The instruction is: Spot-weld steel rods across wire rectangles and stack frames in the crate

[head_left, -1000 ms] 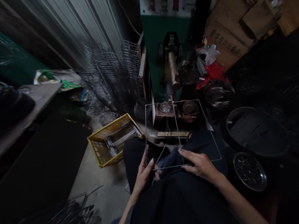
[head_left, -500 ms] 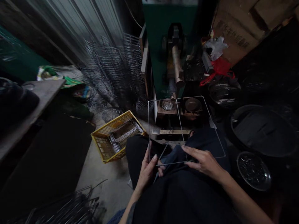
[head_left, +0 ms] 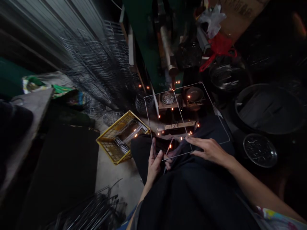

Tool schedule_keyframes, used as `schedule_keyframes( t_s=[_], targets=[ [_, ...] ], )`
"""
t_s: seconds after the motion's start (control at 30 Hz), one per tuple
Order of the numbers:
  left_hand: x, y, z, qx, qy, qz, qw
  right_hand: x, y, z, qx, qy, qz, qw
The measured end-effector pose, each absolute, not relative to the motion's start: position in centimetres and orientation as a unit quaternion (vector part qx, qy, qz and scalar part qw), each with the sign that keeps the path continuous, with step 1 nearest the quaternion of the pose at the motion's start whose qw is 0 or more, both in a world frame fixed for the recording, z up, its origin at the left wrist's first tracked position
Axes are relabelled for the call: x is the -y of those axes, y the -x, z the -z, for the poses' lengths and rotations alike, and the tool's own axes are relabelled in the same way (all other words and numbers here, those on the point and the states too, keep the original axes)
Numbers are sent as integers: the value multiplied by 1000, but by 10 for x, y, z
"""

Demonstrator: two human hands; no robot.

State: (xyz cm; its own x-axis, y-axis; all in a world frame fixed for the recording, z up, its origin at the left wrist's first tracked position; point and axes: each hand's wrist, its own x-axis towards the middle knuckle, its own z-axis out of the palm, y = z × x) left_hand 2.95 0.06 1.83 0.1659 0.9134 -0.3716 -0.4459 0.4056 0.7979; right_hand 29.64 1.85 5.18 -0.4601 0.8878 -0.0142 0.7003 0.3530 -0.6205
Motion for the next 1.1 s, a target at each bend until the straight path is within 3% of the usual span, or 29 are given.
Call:
schedule_keyframes(
  t_s=[0.23, 0.47, 0.6, 0.87, 1.1],
  targets=[
    [-35, -39, -8, -405, -282, -512, 703, -54, -300, -33, 830, 463, -242, 193],
    [-189, -36, -16, -348, -320, -559, 681, -201, -318, -47, 827, 519, -73, 204],
    [-247, -32, -25, -344, -321, -580, 665, -267, -331, -54, 817, 528, -38, 229],
    [-272, -39, -31, -348, -304, -604, 649, -311, -333, -48, 795, 529, -46, 293],
    [-281, -41, -27, -342, -297, -605, 655, -318, -334, -47, 794, 534, -30, 288]
  ],
)
